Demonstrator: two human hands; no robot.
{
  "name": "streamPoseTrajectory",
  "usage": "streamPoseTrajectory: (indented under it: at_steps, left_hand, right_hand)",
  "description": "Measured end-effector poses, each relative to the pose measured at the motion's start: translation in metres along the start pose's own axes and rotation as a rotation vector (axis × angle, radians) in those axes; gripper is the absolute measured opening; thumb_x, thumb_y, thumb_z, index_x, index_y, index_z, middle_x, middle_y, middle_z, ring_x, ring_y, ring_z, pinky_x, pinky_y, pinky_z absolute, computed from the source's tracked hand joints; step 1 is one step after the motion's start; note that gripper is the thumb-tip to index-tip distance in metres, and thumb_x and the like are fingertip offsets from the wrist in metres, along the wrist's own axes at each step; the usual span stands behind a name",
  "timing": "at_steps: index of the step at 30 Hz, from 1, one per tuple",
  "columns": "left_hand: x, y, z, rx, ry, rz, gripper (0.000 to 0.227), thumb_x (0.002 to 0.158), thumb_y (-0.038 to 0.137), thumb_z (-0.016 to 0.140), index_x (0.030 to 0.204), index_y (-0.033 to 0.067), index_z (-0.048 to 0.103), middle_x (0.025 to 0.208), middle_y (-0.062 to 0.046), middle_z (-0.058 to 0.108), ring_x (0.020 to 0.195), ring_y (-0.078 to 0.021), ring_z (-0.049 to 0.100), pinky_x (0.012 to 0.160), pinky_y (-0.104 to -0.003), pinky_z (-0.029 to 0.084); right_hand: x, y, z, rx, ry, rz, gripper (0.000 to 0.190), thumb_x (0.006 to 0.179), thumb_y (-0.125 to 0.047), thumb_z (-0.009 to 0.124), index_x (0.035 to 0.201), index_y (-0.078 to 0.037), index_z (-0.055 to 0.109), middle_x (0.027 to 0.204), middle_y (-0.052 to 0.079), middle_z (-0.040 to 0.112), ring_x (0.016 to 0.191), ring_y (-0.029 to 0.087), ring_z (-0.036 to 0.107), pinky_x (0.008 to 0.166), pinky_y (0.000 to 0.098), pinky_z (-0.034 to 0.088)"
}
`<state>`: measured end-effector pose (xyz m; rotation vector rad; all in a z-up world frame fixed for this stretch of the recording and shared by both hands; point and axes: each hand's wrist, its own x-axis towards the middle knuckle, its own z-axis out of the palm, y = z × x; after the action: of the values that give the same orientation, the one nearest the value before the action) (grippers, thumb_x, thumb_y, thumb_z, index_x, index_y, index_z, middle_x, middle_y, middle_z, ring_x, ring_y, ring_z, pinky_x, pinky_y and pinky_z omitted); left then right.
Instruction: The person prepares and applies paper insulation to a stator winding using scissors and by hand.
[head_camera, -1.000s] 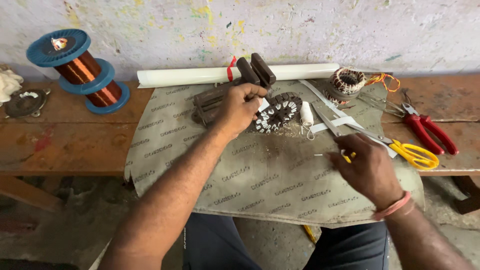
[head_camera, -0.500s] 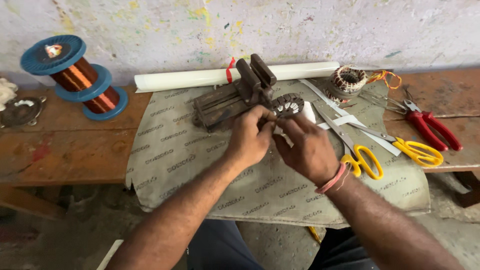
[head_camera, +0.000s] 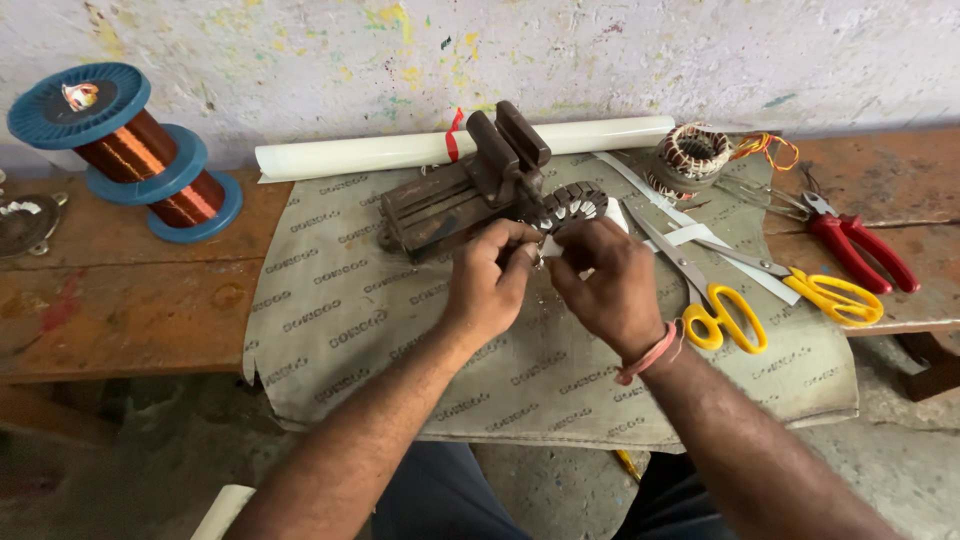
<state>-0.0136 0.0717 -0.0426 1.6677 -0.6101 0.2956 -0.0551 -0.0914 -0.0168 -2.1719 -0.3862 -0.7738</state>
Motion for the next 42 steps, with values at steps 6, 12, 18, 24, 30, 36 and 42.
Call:
streamPoseTrajectory:
  at_steps: [6, 12, 18, 24, 30, 36, 42]
  left_hand:
    - [0.0, -0.015, 0.0, -0.005, 0.139, 0.069, 0.011, 0.098, 0.003, 0.061, 0.104, 0.0006, 0.07, 0.08, -0.002, 0.068, 0.069, -0.0099, 0.061, 0.062, -0.028, 0.05]
    - [-0.002, -0.037, -0.009, 0.081, 0.309, 0.157, 0.012, 0.097, 0.002, 0.061, 0.105, -0.0001, 0.069, 0.077, -0.006, 0.067, 0.065, -0.0127, 0.06, 0.06, -0.029, 0.05]
    - [-0.005, -0.051, -0.008, 0.129, 0.32, 0.152, 0.012, 0.095, 0.002, 0.062, 0.104, 0.0009, 0.069, 0.08, -0.009, 0.07, 0.066, -0.015, 0.065, 0.063, -0.03, 0.052]
    - [-0.004, -0.053, -0.011, 0.133, 0.293, 0.143, 0.01, 0.095, 0.001, 0.063, 0.103, 0.0007, 0.069, 0.08, -0.01, 0.07, 0.067, -0.015, 0.066, 0.063, -0.03, 0.053]
    - [-0.005, -0.051, -0.013, 0.141, 0.226, 0.049, 0.011, 0.096, 0.002, 0.062, 0.104, -0.001, 0.069, 0.076, -0.009, 0.068, 0.063, -0.0157, 0.065, 0.057, -0.031, 0.049]
    - [-0.005, -0.049, -0.012, 0.159, 0.25, 0.126, 0.01, 0.095, 0.001, 0.062, 0.104, -0.0016, 0.068, 0.082, -0.01, 0.071, 0.069, -0.0158, 0.067, 0.061, -0.031, 0.052]
    - [-0.005, -0.052, -0.012, 0.171, 0.26, 0.141, 0.009, 0.096, 0.003, 0.063, 0.102, -0.0008, 0.069, 0.083, -0.011, 0.071, 0.07, -0.0165, 0.068, 0.063, -0.031, 0.053]
  right_hand:
    - [0.004, 0.017, 0.012, 0.217, 0.1, 0.218, 0.022, 0.082, -0.009, 0.081, 0.1, -0.002, 0.07, 0.082, 0.006, 0.073, 0.072, 0.01, 0.067, 0.066, 0.027, 0.057]
    - [0.011, 0.023, 0.028, 0.163, 0.216, 0.264, 0.021, 0.082, -0.008, 0.082, 0.096, 0.001, 0.069, 0.076, 0.005, 0.07, 0.068, 0.009, 0.064, 0.063, 0.026, 0.054]
    - [0.015, 0.021, 0.041, 0.177, 0.298, 0.283, 0.015, 0.084, -0.008, 0.078, 0.093, 0.0, 0.07, 0.075, 0.004, 0.071, 0.066, 0.009, 0.065, 0.062, 0.0254, 0.055]
    - [0.022, 0.01, 0.037, 0.086, 0.305, 0.319, 0.01, 0.082, -0.007, 0.076, 0.084, 0.001, 0.072, 0.071, 0.006, 0.072, 0.062, 0.011, 0.066, 0.061, 0.0263, 0.055]
    - [0.03, 0.004, 0.035, 0.195, 0.277, 0.461, 0.008, 0.08, -0.006, 0.07, 0.083, 0.0, 0.074, 0.069, 0.006, 0.074, 0.061, 0.01, 0.071, 0.057, 0.0251, 0.057]
    - [0.029, 0.004, 0.037, 0.144, 0.292, 0.409, 0.006, 0.08, -0.006, 0.073, 0.082, 0.0, 0.074, 0.069, 0.006, 0.074, 0.061, 0.011, 0.07, 0.058, 0.0262, 0.056]
    - [0.021, 0.002, 0.038, -0.04, 0.343, 0.149, 0.016, 0.079, -0.007, 0.084, 0.08, -0.002, 0.068, 0.078, 0.011, 0.069, 0.066, 0.019, 0.068, 0.061, 0.0314, 0.055]
